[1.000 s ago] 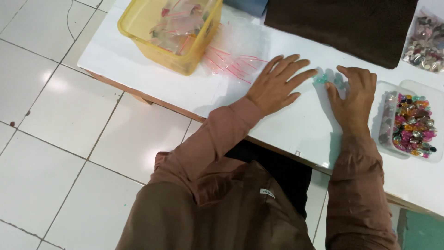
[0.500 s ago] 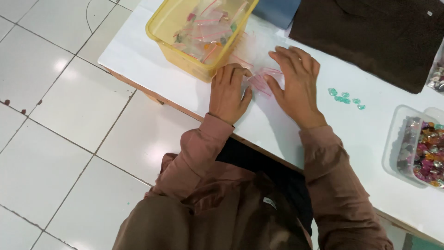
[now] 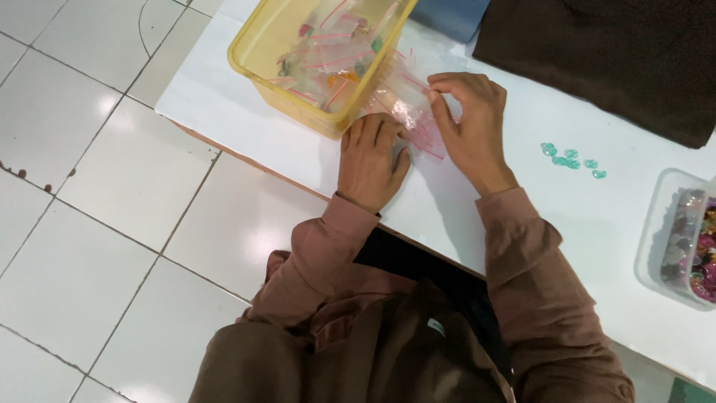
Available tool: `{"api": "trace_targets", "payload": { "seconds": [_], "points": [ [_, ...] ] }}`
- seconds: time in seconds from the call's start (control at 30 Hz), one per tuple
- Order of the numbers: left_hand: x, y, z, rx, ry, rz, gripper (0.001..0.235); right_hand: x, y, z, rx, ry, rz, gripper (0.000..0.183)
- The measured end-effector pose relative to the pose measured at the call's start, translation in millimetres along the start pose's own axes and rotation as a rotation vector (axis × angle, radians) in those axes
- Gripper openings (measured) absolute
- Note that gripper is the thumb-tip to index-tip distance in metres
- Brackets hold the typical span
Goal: Sorting small colorful beads and placing them into small plastic zip-lock bags
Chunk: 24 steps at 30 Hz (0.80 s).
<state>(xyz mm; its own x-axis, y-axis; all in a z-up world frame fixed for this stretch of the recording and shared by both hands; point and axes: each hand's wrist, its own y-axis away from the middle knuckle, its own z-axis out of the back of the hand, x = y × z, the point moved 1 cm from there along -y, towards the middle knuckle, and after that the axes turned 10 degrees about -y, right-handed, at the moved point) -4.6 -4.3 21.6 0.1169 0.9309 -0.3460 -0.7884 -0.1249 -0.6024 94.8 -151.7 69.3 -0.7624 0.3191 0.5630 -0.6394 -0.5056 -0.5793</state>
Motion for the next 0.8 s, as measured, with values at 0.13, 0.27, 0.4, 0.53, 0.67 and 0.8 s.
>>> {"api": "trace_targets", "payload": {
  "seconds": [0.13, 0.27, 0.4, 0.53, 0.67, 0.8],
  "points": [
    [-15, -13, 25, -0.125, 0.135, -0.114, 0.031, 6, 14, 42, -0.063, -0.192, -0.043, 0.017],
    [-43, -36, 20, -0.036, 0.378, -0.108, 0.054, -1, 40, 84, -0.083, -0.263, -0.156, 0.021],
    [-84, -77, -13, 0.106, 0.399, -0.193, 0.062, -17, 65, 118, -0.115, -0.241, -0.248, 0.021],
    [-118, -112, -82, 0.177, 0.388, -0.212, 0.045, -38, 83, 135, -0.204, -0.278, -0.247, 0.024],
    [-131, -107, -117, 0.161, 0.474, -0.247, 0.02, -65, 100, 144, -0.274, -0.163, -0.199, 0.025],
    [-123, -96, -114, 0.186, 0.502, -0.276, 0.028, -58, 97, 144, -0.24, -0.09, -0.179, 0.027]
  ]
}}
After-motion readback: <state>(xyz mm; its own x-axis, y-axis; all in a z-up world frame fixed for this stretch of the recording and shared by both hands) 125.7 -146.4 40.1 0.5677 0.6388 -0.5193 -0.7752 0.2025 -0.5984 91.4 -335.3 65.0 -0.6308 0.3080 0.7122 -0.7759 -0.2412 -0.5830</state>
